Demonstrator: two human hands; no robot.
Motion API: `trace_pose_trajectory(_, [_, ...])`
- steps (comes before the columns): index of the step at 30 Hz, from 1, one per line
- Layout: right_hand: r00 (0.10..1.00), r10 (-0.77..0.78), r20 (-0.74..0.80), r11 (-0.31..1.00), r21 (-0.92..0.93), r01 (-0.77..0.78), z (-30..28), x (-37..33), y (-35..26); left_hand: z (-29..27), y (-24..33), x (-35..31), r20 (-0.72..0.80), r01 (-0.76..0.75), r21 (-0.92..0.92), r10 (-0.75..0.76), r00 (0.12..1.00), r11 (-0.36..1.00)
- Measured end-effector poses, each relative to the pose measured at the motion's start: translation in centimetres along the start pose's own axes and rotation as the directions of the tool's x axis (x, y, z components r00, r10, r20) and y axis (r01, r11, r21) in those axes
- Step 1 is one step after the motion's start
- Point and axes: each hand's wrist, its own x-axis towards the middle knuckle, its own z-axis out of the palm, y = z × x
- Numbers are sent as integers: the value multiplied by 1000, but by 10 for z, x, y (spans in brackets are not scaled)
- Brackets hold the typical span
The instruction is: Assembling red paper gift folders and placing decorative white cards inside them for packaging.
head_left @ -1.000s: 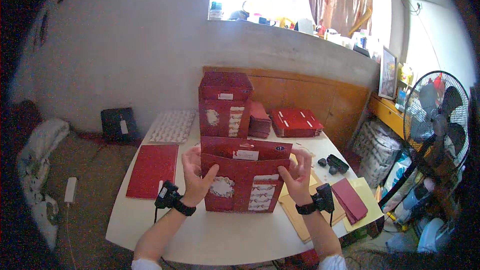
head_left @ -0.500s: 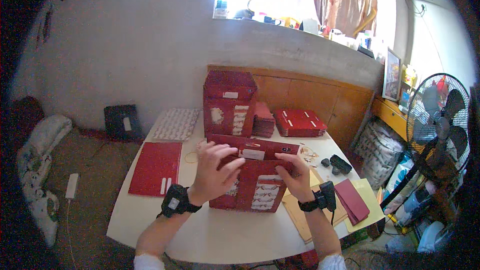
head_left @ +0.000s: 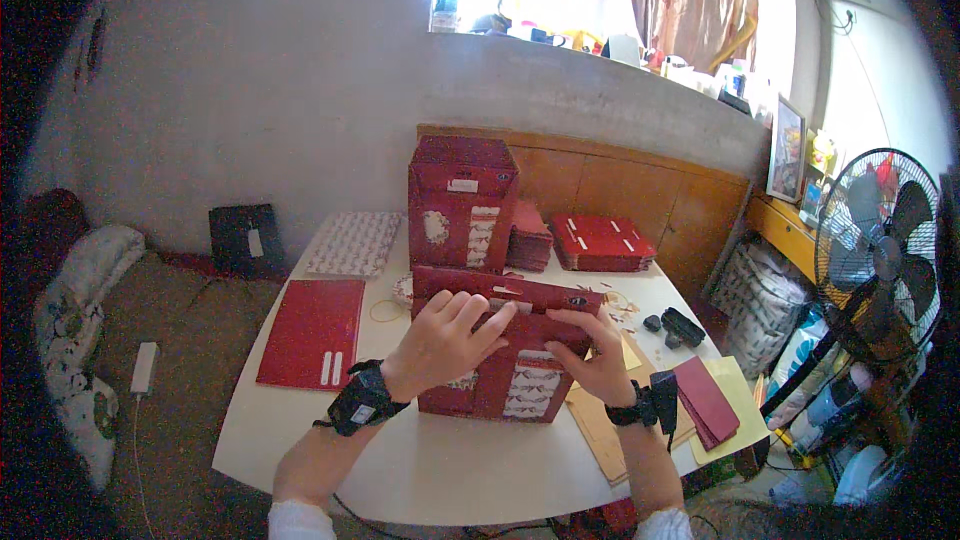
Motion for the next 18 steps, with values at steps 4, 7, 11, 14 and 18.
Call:
trace_pose_trajectory(4, [996,-72,44,997,-36,74,-4,2,-2,-4,-3,0,54,-27,15,26,998,1000])
trace_pose_trajectory(7, [993,-61,96,996,-54,67,-9,1,-1,-6,-3,1,54,-40,-7,41,998,999])
trace_pose_trajectory(11, [984,-12,177,1000,-6,13,-12,0,0,-6,0,0,47,-14,1,14,999,1000])
trace_pose_trajectory(14, [985,75,153,995,59,-85,-10,-1,-1,-3,3,0,14,6,-58,-6,1000,998])
trace_pose_trajectory(18, [981,101,163,990,85,-116,-10,-2,-2,0,13,8,-38,-21,-90,18,999,996])
